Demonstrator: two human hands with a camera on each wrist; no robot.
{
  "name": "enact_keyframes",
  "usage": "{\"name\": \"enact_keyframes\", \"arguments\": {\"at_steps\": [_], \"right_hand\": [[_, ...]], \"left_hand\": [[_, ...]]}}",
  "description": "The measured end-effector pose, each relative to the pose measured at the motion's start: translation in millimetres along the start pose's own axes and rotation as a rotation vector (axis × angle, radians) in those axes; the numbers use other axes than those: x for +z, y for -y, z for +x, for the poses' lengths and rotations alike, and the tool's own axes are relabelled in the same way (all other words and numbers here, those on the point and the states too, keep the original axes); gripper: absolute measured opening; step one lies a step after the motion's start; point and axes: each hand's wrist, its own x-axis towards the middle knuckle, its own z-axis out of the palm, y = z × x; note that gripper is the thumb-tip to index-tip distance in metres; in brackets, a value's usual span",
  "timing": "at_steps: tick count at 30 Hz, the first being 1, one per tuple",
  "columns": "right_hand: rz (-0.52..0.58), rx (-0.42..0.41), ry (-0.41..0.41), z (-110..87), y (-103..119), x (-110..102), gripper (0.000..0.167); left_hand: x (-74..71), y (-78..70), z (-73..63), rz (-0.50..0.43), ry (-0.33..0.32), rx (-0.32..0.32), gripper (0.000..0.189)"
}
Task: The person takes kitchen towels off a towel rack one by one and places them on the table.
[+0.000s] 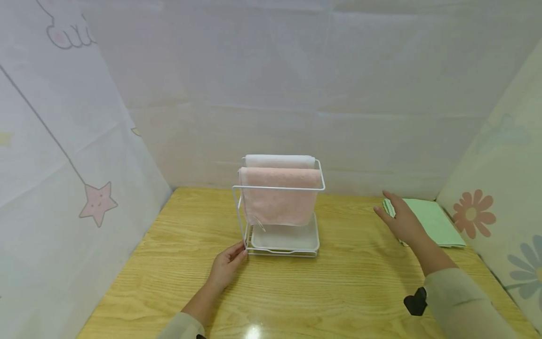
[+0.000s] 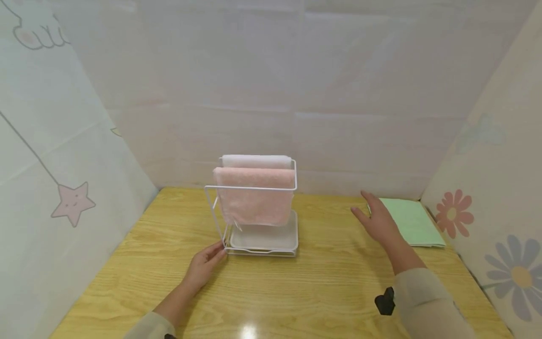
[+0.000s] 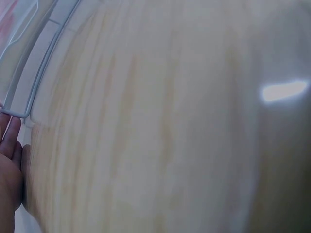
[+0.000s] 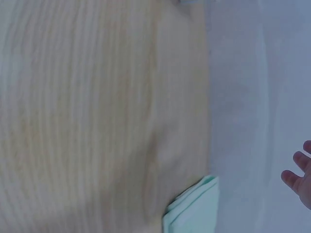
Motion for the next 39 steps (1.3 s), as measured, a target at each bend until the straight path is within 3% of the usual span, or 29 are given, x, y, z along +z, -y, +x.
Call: {"name": "enact_keyframes", "arguments": {"at_steps": [21, 28, 39], "right_hand": [[0.133, -0.139, -0.012, 31.7, 104, -24, 0.069], [0.135, -0.221, -0.033, 43.3, 126, -25, 0.067], [0.158, -0.285, -0.016, 55.5, 175, -22, 0.064]], "left_hand": [[-1.2, 2.7, 1.4, 0.004, -0.007, -0.004, 0.039], [1.7, 2.7, 1.1, -0.001, -0.012, 0.005, 0.039], [0.5, 2.5, 0.1, 0.004, -0.02, 0.009, 0.038]]}}
